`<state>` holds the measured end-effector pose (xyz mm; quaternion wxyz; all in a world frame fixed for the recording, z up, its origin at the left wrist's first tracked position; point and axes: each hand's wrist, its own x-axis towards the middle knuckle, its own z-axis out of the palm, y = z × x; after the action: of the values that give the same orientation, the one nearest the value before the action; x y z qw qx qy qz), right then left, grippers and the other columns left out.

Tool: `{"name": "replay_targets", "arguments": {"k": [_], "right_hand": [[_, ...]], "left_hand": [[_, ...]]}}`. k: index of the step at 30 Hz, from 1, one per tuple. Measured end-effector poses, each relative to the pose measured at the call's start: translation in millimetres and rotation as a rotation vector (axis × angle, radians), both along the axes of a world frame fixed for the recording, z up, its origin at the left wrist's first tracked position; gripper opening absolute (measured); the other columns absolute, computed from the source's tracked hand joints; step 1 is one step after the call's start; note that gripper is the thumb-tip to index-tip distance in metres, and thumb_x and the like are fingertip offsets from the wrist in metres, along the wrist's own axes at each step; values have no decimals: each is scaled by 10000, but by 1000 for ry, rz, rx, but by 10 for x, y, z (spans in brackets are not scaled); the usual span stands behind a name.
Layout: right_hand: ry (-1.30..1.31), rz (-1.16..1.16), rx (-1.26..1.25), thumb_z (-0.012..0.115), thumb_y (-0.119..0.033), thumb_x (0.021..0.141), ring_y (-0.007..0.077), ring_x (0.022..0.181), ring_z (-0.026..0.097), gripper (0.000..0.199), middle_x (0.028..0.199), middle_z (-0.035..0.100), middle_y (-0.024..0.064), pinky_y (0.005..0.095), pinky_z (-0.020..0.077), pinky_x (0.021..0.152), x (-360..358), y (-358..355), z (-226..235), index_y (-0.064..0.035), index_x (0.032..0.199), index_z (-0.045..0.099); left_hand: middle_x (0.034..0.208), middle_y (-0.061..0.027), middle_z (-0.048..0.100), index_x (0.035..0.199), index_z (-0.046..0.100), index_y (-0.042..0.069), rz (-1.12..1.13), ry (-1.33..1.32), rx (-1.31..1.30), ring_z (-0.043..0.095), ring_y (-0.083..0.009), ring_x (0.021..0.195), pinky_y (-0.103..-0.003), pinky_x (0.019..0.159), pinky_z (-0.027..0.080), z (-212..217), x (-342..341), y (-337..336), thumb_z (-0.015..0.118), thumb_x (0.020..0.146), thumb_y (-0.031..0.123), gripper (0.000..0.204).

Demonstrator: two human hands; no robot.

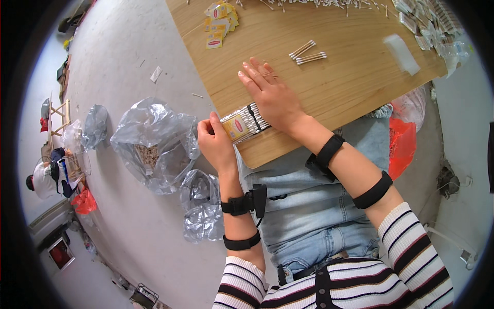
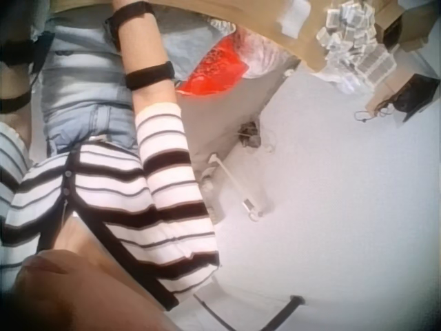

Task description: Sorting cotton swabs into groups and placing them into small plastic bags with labels.

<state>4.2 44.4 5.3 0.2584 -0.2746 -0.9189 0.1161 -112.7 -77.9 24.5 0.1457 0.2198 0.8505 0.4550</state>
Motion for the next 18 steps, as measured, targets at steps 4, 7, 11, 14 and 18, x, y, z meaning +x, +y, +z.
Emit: {"name": "replay_targets", "arguments": {"k": [4,7,11,14,18], "right_hand": [[-3,0,2,459,-95,906,312,1429,331,444,1442,465,196,435,263,1188,2,3,-14,25,1330,503],[-2,3,2,460,-99,907,313,1429,332,441,1442,465,199,437,263,1187,-16,-12,-8,30,1327,505],[7,12,1,459,-98,910,318,1423,341,435,1438,468,203,437,272,1183,-44,-21,4,37,1321,507],[66,9,-69,445,-44,908,309,1417,353,443,1446,475,156,433,297,1175,-120,-71,1,-4,1346,497],[115,34,-138,461,-19,895,317,1410,362,447,1436,488,148,431,305,1170,-228,-145,14,-1,1340,502]], "left_hand": [[671,-24,616,780,651,-30,-33,-19,-107,517,-79,619,-275,584,452,-68,-8,61,547,1007,364,467],[705,-60,645,816,661,-37,-36,-178,70,520,-100,620,-304,599,446,-150,-11,60,504,1024,367,480],[744,-53,668,874,679,-54,-61,-262,207,529,-76,644,-284,599,450,-230,-43,42,483,1037,352,480],[746,-34,664,849,669,-64,-60,-269,186,539,-74,653,-273,602,456,-213,-11,56,477,1042,343,489],[707,-63,655,860,666,-55,-52,-169,136,550,-91,642,-300,599,460,-158,5,62,477,1039,335,468]]}}
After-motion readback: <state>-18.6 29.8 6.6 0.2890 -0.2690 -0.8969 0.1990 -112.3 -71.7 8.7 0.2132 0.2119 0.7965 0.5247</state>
